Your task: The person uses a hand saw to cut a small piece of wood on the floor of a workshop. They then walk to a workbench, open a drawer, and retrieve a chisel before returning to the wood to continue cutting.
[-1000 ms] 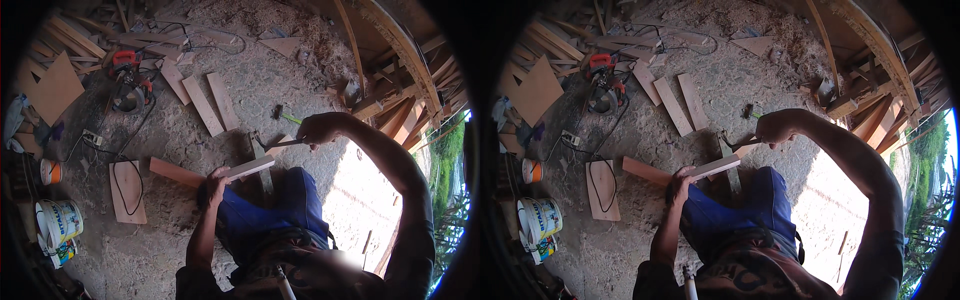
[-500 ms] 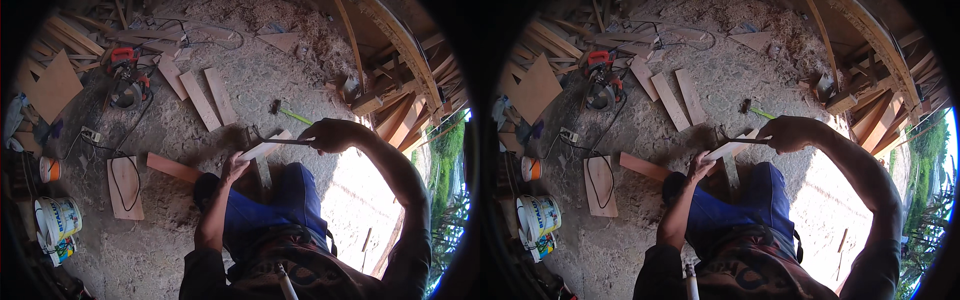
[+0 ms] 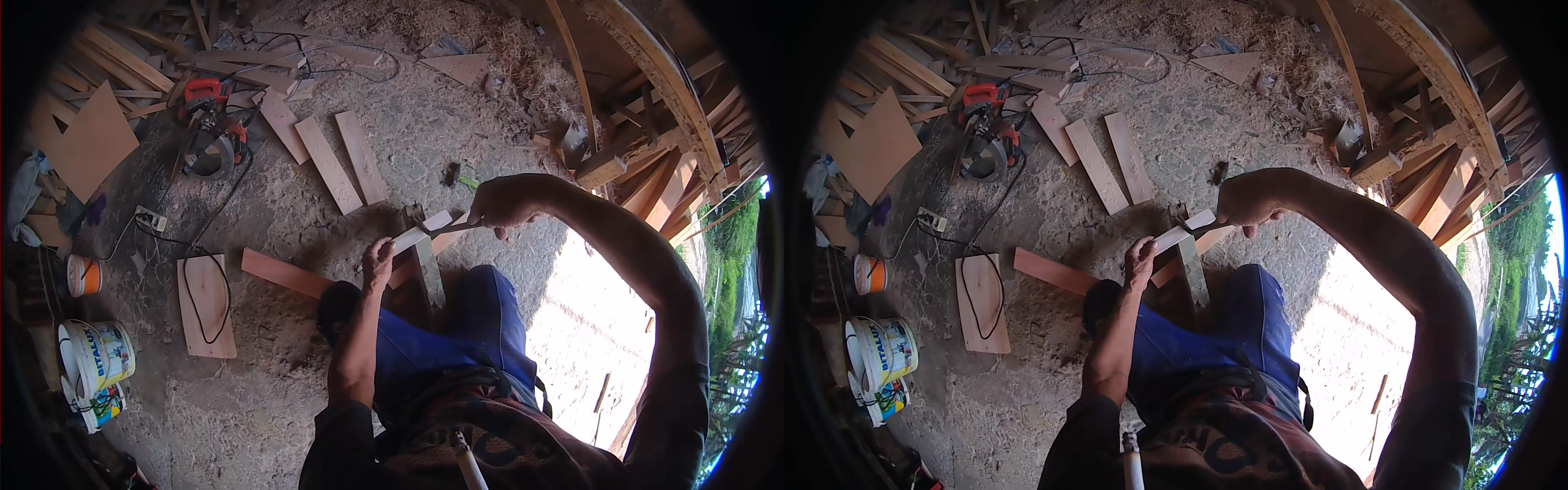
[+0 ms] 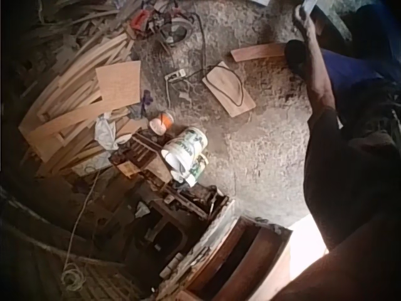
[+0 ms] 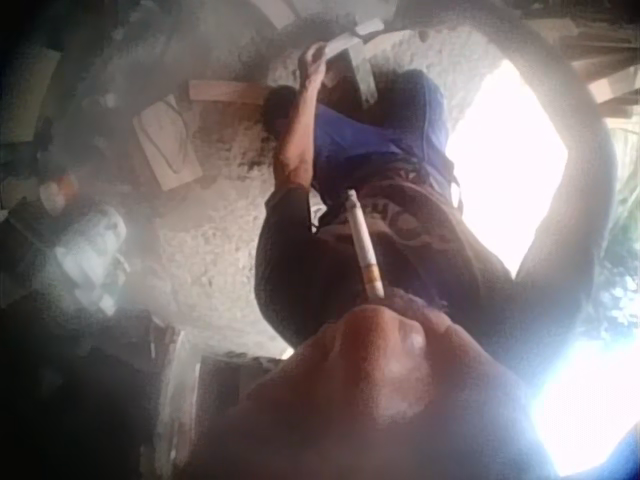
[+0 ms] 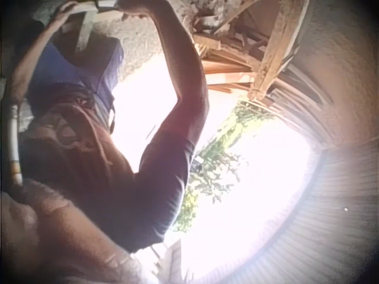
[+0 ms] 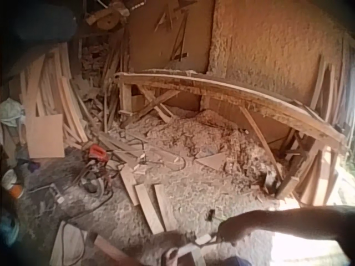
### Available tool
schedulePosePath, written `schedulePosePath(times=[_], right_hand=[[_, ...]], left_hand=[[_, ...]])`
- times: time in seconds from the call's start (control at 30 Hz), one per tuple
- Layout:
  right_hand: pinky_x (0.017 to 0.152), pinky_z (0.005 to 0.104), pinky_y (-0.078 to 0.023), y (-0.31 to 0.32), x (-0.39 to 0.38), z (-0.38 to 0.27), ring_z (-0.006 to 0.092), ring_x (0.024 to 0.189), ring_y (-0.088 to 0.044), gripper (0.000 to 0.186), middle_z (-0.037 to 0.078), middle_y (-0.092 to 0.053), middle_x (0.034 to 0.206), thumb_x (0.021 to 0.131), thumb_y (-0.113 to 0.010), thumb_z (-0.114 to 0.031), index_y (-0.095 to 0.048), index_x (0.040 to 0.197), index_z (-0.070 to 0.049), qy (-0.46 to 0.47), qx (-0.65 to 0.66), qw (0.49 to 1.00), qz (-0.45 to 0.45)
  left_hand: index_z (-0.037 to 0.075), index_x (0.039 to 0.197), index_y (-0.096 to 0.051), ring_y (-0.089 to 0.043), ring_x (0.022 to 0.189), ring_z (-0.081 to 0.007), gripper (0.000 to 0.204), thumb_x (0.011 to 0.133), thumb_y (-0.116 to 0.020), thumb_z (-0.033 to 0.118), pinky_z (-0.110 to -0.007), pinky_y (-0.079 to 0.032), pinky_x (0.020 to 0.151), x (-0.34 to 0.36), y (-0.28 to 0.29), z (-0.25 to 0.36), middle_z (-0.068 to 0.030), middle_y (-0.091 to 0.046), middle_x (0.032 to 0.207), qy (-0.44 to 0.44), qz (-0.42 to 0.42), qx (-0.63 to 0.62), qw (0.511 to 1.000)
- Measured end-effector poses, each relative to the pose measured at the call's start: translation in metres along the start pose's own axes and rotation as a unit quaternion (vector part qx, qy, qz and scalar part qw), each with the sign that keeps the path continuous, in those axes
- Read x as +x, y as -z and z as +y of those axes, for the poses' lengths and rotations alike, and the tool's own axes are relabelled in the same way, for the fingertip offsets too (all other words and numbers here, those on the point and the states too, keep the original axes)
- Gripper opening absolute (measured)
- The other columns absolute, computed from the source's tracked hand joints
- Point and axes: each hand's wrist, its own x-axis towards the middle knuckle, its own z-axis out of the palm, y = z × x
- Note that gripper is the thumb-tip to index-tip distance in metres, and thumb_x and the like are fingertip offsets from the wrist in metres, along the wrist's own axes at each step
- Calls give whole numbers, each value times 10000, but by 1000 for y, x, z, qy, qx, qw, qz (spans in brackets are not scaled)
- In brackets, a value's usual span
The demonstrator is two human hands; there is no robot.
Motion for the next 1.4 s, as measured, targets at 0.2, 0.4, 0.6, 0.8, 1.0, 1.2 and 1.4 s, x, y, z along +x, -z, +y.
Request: schedulePosePath(times=[0.2,0.4,0.6,0.8,1.0,1.2,1.4], right_hand=[[381,311,-466,3,-2,-14,152,508,-633,477,156,-729,827,848,-448,-22,-638,1282,-75,0,-3,1000,1],[379,310,-460,-7,-4,-6,151,562,-651,442,149,-721,842,889,-446,-47,-638,1286,-77,-27,39,998,31],[393,305,-459,-15,-7,-7,150,584,-647,415,133,-713,831,911,-446,-63,-643,1276,-67,-16,85,996,33],[611,380,-537,-45,-9,0,213,716,-686,380,144,-713,834,886,-478,-83,-661,1217,-39,-17,66,994,87],[826,455,-525,-78,-11,17,384,882,-675,260,237,-679,867,805,-586,-142,-705,979,10,-7,-80,987,138],[778,444,-556,-77,-8,57,369,849,-690,234,206,-681,828,831,-583,-174,-688,927,12,56,-109,980,159],[731,455,-543,-53,-8,35,334,793,-688,239,191,-674,792,856,-537,-163,-683,936,8,71,-157,977,123]], left_hand=[[55,1086,-712,-676,942,-262,284,911,-702,278,-385,-525,833,1,11,-7,-161,-707,1002,20,-3,3,1000],[58,1107,-696,-657,997,-295,311,923,-681,308,-389,-507,881,-13,3,24,-159,-696,1043,15,-41,67,997],[64,1069,-708,-648,964,-295,274,915,-689,290,-396,-508,857,-16,3,21,-153,-686,1008,-24,4,81,996],[60,1060,-704,-634,988,-307,263,908,-698,275,-402,-501,875,-19,0,33,-152,-673,1022,-25,6,95,995],[71,1157,-630,-614,1028,-350,353,910,-693,316,-446,-499,872,-29,-27,58,-172,-638,1119,-125,88,251,956],[39,1066,-583,-607,919,-362,331,911,-691,310,-466,-495,802,-26,-35,57,-185,-622,1021,-55,60,173,982],[26,951,-607,-620,886,-354,280,901,-708,282,-454,-492,782,-5,-12,42,-183,-641,913,-69,18,122,990]])
